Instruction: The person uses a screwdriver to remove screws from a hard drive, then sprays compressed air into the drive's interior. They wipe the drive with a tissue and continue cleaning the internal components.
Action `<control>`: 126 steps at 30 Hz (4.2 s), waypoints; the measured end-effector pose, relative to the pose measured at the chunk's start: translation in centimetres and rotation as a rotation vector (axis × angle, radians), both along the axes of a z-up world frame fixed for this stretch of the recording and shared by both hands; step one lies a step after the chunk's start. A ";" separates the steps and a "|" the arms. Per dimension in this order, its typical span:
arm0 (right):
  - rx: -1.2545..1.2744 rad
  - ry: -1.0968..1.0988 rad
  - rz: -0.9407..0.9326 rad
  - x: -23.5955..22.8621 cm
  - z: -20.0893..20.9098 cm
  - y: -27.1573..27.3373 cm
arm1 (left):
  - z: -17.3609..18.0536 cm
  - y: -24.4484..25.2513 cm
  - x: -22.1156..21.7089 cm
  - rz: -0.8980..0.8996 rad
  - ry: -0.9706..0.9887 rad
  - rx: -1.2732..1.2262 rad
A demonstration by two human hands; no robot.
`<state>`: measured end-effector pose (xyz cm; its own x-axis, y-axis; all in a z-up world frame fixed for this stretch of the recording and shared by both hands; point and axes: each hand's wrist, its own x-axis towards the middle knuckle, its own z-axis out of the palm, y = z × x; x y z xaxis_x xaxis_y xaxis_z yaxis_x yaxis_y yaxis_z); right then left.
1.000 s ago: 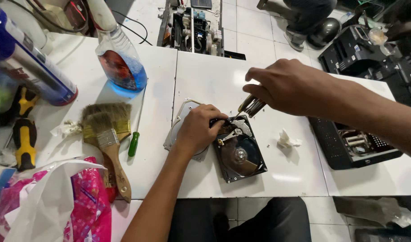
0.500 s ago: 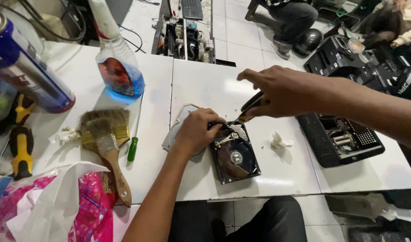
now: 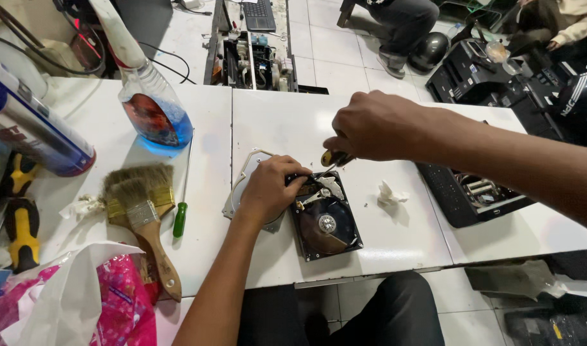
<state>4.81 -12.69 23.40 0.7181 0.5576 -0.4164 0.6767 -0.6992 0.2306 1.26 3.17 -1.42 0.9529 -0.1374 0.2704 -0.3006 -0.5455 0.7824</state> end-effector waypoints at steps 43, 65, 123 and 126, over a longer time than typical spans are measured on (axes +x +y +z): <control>-0.048 0.079 0.128 -1.3 3.0 1.6 | 1.9 0.0 -0.9 0.009 0.065 0.013; 0.103 0.075 0.096 -0.1 0.2 0.1 | 2.3 -0.4 -1.1 0.032 0.101 0.030; 0.383 -0.032 -0.090 -5.8 1.4 -8.2 | 3.9 -5.2 -2.7 0.080 -0.249 0.131; 0.384 0.024 -0.152 -5.8 0.4 -9.1 | 1.5 -7.1 -3.3 0.133 -0.303 0.218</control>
